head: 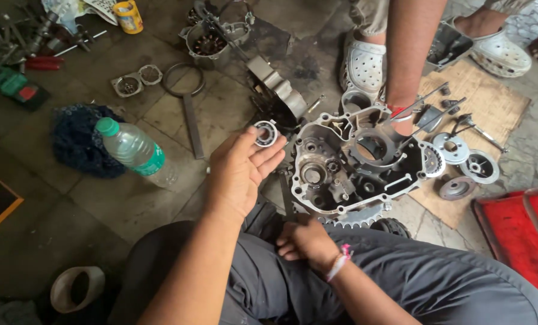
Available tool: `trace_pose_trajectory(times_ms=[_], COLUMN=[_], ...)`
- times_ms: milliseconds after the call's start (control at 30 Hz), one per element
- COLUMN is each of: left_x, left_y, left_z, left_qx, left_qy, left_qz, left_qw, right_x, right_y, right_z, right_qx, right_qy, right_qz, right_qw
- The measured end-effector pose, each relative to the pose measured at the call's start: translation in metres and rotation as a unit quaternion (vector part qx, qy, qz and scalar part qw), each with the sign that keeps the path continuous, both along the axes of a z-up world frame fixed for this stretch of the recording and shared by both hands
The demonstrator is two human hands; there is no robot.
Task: The person sits on the floor of a motorcycle repair shop working on a split engine crankcase. They use a socket wrench on the case, handle a geared shaft, fit gears and shafts together by hand, and press the geared assembly into the crankcase.
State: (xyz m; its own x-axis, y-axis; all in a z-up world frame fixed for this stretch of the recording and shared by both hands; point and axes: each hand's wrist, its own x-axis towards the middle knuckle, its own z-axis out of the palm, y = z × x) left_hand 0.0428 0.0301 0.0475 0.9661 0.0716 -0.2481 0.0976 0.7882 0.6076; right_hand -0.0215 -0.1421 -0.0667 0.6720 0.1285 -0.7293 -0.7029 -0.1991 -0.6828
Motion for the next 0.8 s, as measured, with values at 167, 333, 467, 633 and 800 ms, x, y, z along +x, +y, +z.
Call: trace_pose_trajectory(times_ms=[167,333,467,633,800], left_x=[-0.011,-0.015,-0.006,-0.002,-0.001], left_y=[-0.022,-0.048,-0.062,-0.073,-0.074], left_z=[0.005,0.017,0.021,0.016,0.008], left_qx=[0.265,0.652,0.760,0.822,0.859], left_qy=[-0.106,-0.250,-0.272,-0.191,-0.208], left_qz=[-0.012,-0.015,-0.117,-0.195,-0.150], left_qw=[0.958,0.715,0.579,0.501,0.443], right_x=[-0.018,-0.035,-0.043,-0.070,-0.098], right_y=[-0.012,-0.011,-0.016,-0.031,-0.046], right_z=[-0.002,0.024,0.058,0.055,0.055], right_qx=[0.136,0.182,0.168,0.229,0.272], right_qy=[0.001,-0.026,-0.044,-0.029,0.018], right_qz=[-0.072,-0.087,-0.036,-0.003,0.019], right_qw=[0.988,0.979,0.984,0.973,0.962])
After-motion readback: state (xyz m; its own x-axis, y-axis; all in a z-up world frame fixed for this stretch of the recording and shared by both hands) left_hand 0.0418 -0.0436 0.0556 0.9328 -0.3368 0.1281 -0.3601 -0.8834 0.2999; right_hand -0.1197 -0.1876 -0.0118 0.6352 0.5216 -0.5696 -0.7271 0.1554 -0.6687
